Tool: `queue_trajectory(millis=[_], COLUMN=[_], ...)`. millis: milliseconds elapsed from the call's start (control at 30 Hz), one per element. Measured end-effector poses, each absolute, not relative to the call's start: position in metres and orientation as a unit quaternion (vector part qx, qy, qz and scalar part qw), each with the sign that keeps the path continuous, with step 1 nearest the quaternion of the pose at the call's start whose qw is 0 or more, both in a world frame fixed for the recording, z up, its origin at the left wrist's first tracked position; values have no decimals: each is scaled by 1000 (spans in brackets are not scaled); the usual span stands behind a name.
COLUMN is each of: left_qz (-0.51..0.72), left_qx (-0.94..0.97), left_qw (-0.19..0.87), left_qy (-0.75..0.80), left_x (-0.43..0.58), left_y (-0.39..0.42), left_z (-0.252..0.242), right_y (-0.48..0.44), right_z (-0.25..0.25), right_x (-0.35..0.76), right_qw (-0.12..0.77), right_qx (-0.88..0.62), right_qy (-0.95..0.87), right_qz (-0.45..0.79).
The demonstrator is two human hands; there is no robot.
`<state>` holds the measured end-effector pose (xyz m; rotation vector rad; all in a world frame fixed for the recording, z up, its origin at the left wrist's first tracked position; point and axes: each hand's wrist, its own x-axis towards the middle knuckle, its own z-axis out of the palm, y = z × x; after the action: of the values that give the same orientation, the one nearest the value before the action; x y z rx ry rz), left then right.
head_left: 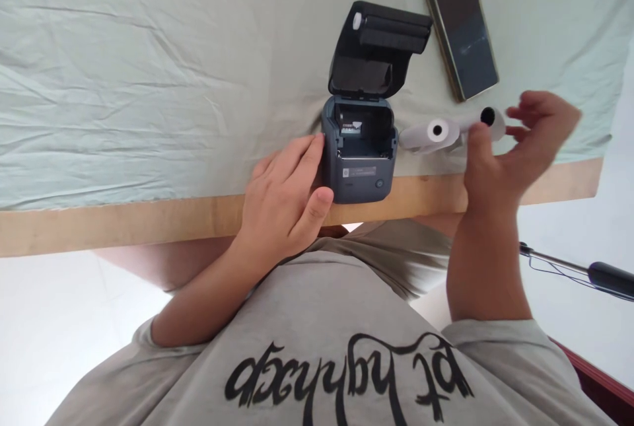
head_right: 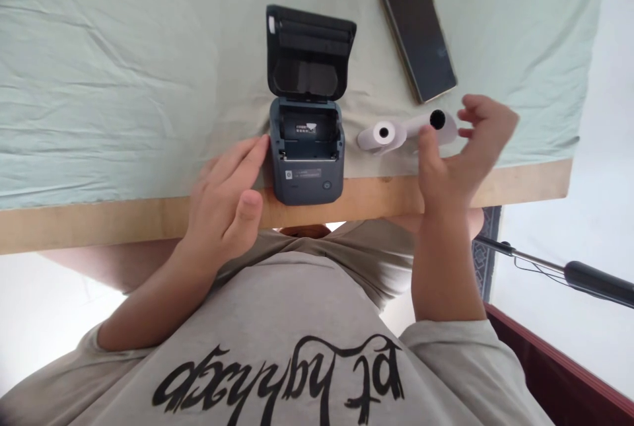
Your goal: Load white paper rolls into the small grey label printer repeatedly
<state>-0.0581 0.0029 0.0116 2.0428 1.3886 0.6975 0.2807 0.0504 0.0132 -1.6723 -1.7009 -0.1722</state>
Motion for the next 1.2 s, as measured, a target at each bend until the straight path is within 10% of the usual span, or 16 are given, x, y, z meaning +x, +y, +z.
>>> queue_trajectory(millis=[867, 1200], left_qz=[123, 145], left_qx=[855, 852], left_qw=[155, 143], left_qy=[480, 483], left_x=[-56, -54], left_y=[-10, -11], left_z=[11, 10], right_y=[29, -10], right_z=[13, 4], right_x=[264, 250], right_qw=[286, 422], right_qx=[-750, -567], right_qy=[-594, -691], right_qz=[47, 153])
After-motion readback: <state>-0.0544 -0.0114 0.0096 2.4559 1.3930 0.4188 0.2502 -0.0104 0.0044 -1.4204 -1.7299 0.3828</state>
